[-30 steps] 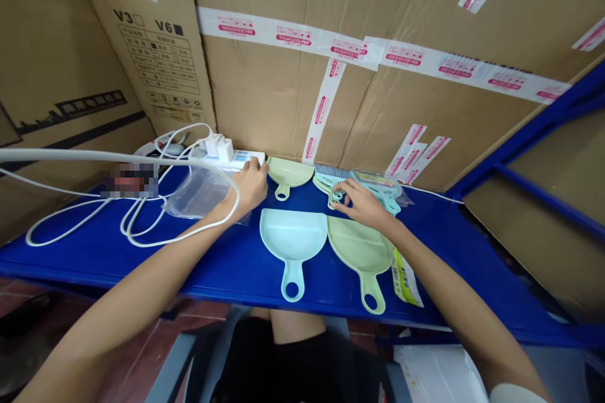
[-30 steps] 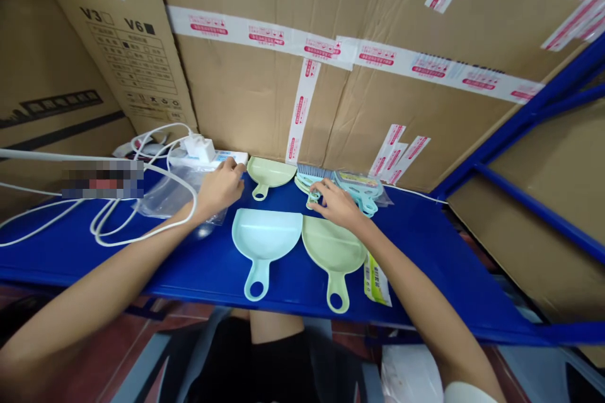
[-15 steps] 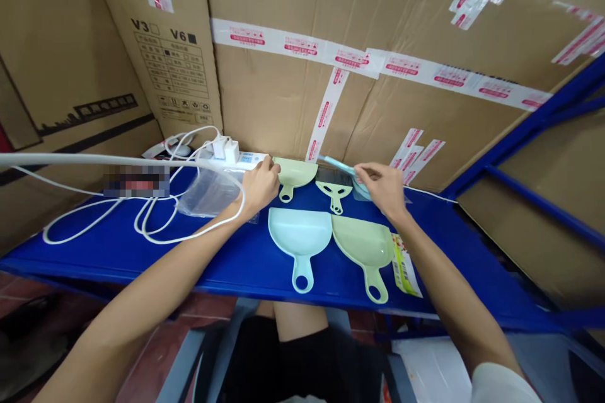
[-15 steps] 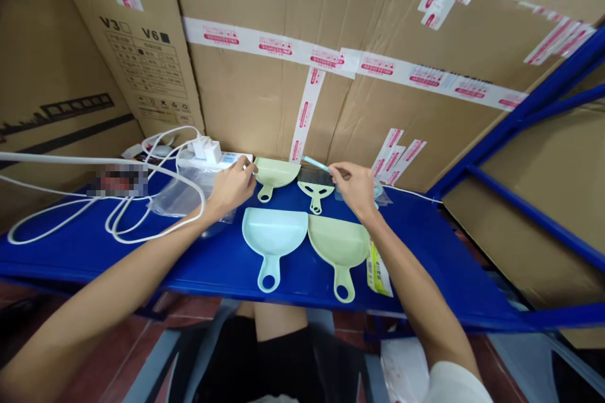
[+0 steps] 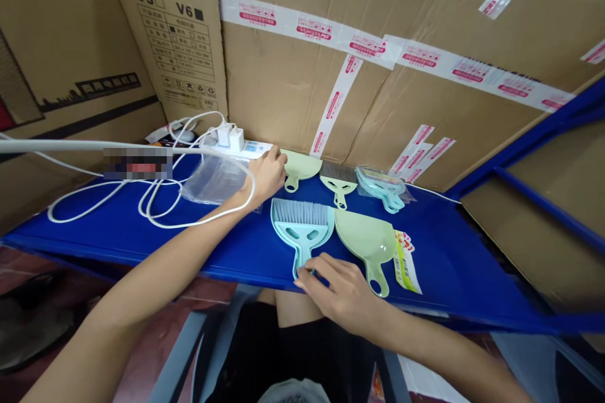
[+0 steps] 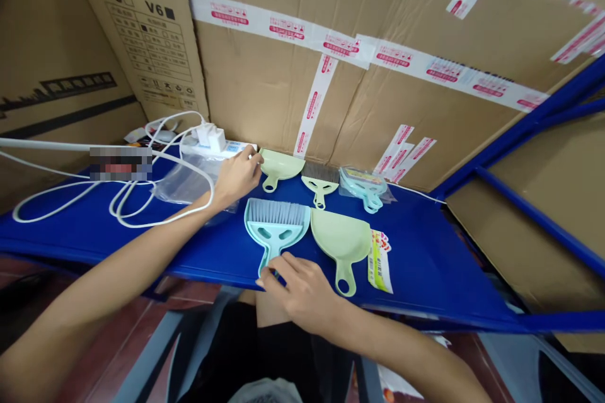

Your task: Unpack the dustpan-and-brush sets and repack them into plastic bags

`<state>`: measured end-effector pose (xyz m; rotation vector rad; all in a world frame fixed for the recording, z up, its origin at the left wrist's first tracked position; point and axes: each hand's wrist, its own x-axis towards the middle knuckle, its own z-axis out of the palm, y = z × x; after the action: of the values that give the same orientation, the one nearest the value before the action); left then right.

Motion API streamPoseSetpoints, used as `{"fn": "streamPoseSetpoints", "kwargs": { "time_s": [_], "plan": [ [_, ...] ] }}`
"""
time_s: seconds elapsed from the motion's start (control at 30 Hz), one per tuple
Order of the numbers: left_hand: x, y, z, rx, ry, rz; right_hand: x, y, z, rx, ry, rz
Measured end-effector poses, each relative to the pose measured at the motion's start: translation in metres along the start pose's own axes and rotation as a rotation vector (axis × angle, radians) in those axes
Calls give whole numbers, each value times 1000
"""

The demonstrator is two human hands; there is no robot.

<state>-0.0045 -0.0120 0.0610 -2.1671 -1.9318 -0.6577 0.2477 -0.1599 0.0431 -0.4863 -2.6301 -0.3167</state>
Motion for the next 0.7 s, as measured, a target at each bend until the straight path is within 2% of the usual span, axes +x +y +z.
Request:
{"fn": "streamPoseSetpoints", "kwargs": {
  "time_s": [0.17, 0.3, 0.37, 0.53, 0.7],
  "plan": [
    [0, 0, 3, 12, -3, 26, 0, 7, 9, -47, -155, 104],
    [0, 1, 6, 22, -5, 39, -6, 12, 22, -83, -261, 32],
    [-1, 1, 8, 16, -7, 49, -9, 12, 29, -98, -245, -4],
    [-2, 3, 12, 7, -27, 55, -11, 11, 41, -184, -103, -13],
    [-2, 6, 10, 20, -65, 54, -8, 17, 43, -212, -55, -63]
  ]
}}
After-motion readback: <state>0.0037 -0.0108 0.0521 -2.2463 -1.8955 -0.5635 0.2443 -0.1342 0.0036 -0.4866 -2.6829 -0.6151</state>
